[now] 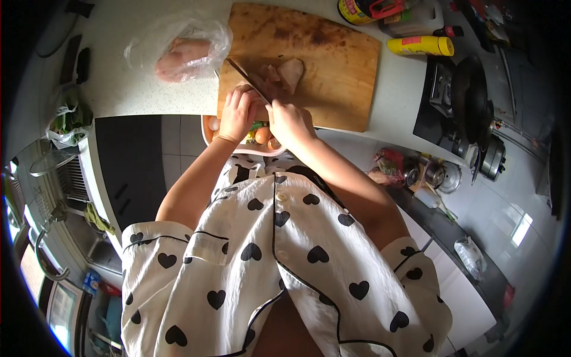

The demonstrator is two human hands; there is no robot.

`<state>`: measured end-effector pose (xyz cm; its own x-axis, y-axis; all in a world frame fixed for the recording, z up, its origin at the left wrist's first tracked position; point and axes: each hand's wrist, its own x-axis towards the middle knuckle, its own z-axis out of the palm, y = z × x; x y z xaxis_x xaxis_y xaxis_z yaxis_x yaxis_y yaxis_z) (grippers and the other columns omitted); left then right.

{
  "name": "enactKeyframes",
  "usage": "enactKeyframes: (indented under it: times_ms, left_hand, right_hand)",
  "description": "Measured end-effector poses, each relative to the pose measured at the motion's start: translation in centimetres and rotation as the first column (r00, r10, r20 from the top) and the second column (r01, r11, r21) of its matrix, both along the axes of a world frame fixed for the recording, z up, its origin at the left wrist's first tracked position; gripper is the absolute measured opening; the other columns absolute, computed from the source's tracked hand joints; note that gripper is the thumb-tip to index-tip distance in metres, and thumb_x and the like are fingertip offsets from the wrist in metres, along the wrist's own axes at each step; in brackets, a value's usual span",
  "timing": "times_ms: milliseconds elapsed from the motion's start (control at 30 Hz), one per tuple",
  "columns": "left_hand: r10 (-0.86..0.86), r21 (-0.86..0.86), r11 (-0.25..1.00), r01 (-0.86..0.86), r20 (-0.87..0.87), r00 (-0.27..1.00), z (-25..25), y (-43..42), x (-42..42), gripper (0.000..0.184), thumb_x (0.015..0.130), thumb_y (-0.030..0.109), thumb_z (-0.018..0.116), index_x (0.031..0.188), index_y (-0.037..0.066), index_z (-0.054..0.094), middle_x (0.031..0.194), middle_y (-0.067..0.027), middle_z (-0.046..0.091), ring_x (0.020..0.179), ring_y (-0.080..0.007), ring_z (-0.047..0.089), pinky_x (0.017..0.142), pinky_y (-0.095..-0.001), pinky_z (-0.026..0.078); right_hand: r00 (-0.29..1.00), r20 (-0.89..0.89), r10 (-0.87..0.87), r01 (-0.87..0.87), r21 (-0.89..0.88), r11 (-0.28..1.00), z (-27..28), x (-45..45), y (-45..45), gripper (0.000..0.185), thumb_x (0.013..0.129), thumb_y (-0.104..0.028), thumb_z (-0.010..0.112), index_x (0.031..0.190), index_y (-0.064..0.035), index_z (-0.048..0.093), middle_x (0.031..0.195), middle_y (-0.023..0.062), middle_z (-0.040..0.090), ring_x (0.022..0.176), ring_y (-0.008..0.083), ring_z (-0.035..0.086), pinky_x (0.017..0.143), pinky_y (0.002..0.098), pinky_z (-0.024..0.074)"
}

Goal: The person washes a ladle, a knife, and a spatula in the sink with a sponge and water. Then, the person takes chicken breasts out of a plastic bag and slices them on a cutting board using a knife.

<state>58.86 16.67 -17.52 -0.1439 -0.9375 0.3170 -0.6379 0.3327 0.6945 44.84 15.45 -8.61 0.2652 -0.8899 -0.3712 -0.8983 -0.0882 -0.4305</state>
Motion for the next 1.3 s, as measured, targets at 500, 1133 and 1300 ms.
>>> enactKeyframes:
  times_ms: [500,1133,1300]
  left_hand:
    - [0.023,-0.009,1.000,-0.024,-0.064,0.998,0.1,-0.2,0.0,0.021,0.077,0.008,0.058,0.097,0.009,0.053,0.104,-0.0118,0.054,0.097,-0.0330,0.050,0.085,-0.0405,0.041]
    - [0.059,-0.012,0.998,-0.059,-0.020,0.998,0.0,-0.3,-0.1,0.018,0.073,0.005,0.060,0.090,0.007,0.056,0.104,-0.0117,0.055,0.097,-0.0321,0.050,0.084,-0.0394,0.041]
    - [0.042,0.004,0.999,-0.042,-0.026,0.999,0.1,-0.1,0.0,0.016,0.074,0.005,0.058,0.090,0.007,0.055,0.105,-0.0132,0.053,0.098,-0.0336,0.049,0.084,-0.0405,0.041]
  right_hand:
    - [0.992,0.036,-0.124,0.123,0.030,0.992,2.4,-2.1,-0.4,0.032,0.090,-0.029,0.045,0.076,-0.0023,0.056,0.065,0.0203,0.059,0.063,0.0384,0.059,0.059,0.0468,0.0462]
    - [1.000,-0.017,-0.021,0.022,0.104,0.994,3.9,-1.0,0.4,0.028,0.090,-0.025,0.045,0.078,-0.0016,0.055,0.065,0.0209,0.058,0.062,0.0377,0.059,0.058,0.0455,0.0467]
    - [0.998,0.002,-0.064,0.062,0.179,0.982,4.7,-2.0,1.8,0.027,0.090,-0.025,0.045,0.078,-0.0022,0.055,0.062,0.0206,0.058,0.060,0.0377,0.059,0.056,0.0460,0.0470]
